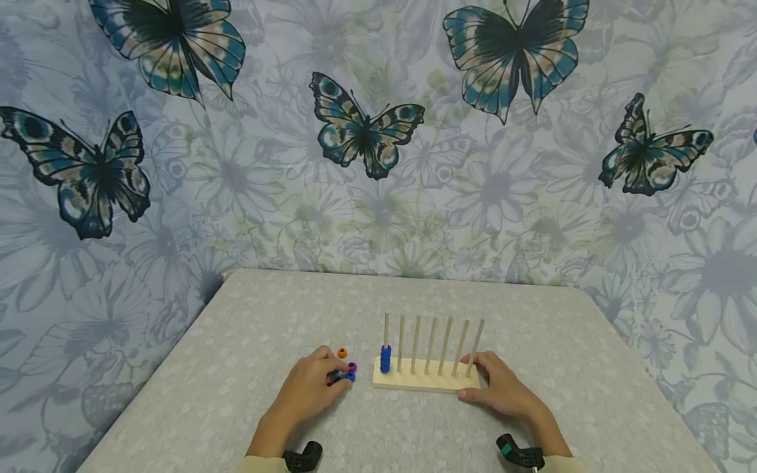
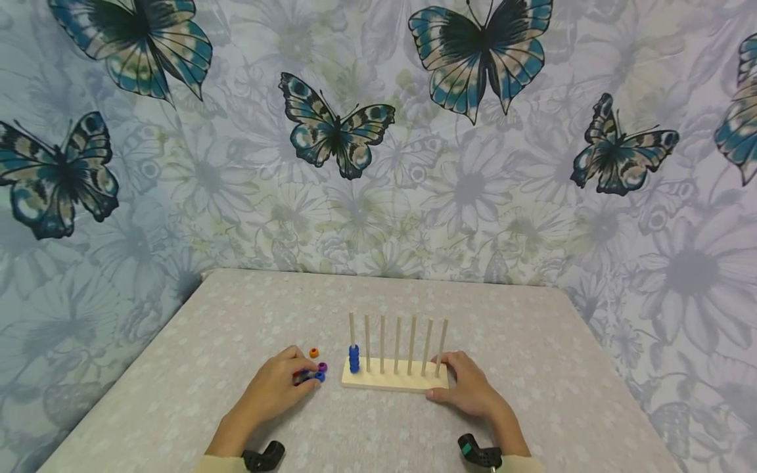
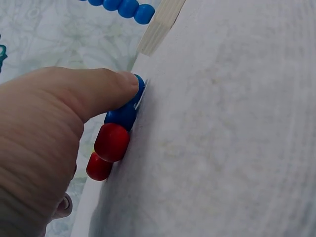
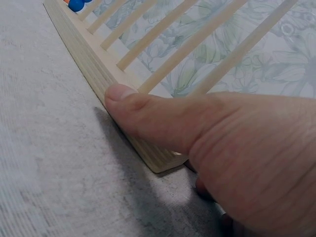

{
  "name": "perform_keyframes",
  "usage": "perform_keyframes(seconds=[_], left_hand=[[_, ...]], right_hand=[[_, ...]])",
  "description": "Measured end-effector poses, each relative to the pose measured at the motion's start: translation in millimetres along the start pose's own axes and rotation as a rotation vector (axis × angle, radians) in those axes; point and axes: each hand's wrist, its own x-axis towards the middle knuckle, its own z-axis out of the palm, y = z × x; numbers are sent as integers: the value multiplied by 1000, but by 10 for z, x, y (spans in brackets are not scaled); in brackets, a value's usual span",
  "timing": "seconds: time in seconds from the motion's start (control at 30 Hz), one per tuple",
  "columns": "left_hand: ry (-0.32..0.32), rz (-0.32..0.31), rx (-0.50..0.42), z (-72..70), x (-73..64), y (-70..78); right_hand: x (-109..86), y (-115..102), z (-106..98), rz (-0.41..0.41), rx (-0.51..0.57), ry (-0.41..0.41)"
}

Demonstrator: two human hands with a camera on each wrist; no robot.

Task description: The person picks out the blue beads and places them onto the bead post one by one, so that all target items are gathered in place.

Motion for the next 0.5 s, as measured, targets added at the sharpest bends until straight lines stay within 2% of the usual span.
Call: perform_keyframes(seconds=[0.2,0.5], left_hand=[[2,18,25,2,4,7],[12,23,11,15,2,28]], right_hand=[[-8,-11,3,2,9,4],[-6,-14,0,13,0,2]])
